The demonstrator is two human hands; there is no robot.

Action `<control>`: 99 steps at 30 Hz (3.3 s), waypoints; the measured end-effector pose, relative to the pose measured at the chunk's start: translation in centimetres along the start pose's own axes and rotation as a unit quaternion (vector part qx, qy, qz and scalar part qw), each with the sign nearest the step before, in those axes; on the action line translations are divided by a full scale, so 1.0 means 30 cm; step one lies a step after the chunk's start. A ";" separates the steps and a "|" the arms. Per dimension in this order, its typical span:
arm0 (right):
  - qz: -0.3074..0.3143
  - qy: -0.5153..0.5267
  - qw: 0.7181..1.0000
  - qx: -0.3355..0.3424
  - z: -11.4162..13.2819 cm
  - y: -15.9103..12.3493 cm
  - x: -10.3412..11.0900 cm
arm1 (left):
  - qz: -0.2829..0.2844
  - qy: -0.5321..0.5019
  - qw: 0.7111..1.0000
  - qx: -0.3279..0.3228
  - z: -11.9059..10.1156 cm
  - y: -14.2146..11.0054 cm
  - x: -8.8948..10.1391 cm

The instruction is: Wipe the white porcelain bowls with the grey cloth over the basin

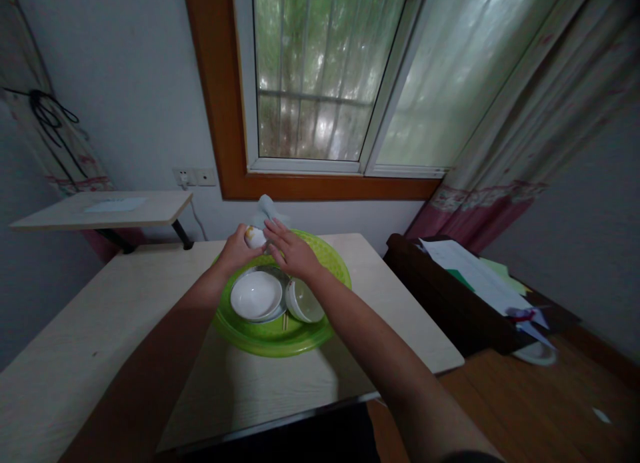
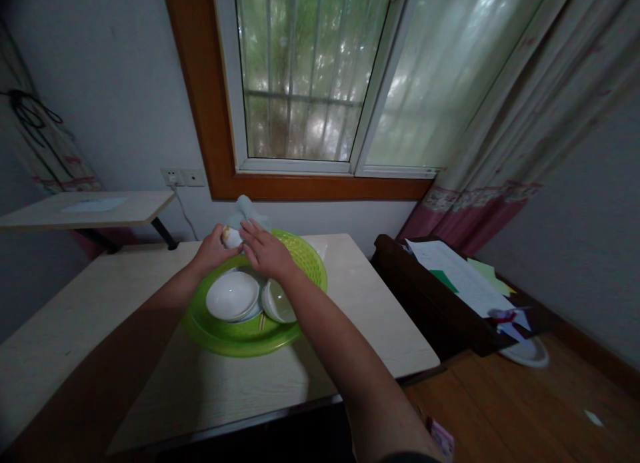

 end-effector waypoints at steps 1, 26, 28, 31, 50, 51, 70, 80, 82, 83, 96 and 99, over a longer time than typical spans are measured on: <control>0.015 -0.007 1.000 0.023 0.017 0.006 -0.006 | -0.003 -0.002 1.000 0.000 0.001 0.000 0.001; -0.032 0.078 0.993 -0.088 -0.062 -0.019 0.016 | 0.029 0.034 0.999 -0.013 -0.024 -0.014 -0.010; -0.011 0.052 0.997 -0.053 -0.032 -0.010 0.012 | 0.041 0.050 0.998 -0.022 -0.032 -0.017 -0.016; 0.020 0.015 1.000 -0.006 0.007 0.004 -0.003 | 0.047 0.074 0.996 -0.033 -0.039 -0.018 -0.020; -0.071 0.297 0.920 -0.244 -0.219 -0.061 -0.049 | 0.016 -0.046 0.999 -0.003 -0.005 -0.009 -0.002; -0.071 0.294 0.920 -0.248 -0.220 -0.062 -0.052 | 0.017 -0.059 0.998 -0.005 0.002 -0.006 -0.004; -0.030 0.101 0.985 -0.139 -0.153 -0.028 -0.027 | 0.043 0.040 0.996 -0.070 -0.033 -0.012 -0.020; 0.012 0.037 0.997 -0.060 -0.032 -0.003 -0.016 | 0.060 0.059 0.996 -0.018 -0.035 -0.019 -0.022; 0.036 0.005 0.999 -0.036 0.008 0.006 -0.014 | 0.060 0.065 0.996 -0.029 -0.034 -0.019 -0.025; 0.050 -0.006 0.998 -0.025 0.024 0.011 -0.015 | 0.061 0.066 0.995 -0.039 -0.034 -0.019 -0.027; 0.022 0.005 1.000 -0.001 0.049 0.019 -0.012 | -0.010 0.047 0.999 0.021 -0.021 -0.006 0.014; 0.004 -0.004 1.000 -0.018 0.025 0.011 -0.011 | 0.001 0.046 0.999 0.021 -0.023 -0.006 0.005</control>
Point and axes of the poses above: each hand's wrist, its own y-axis towards the middle knuckle, its own x-axis out of the back of the hand, z = x × y, the point moved 5 cm from there along y, towards the middle knuckle, and after that the axes turned 11 degrees about z, right-handed, at the moved point
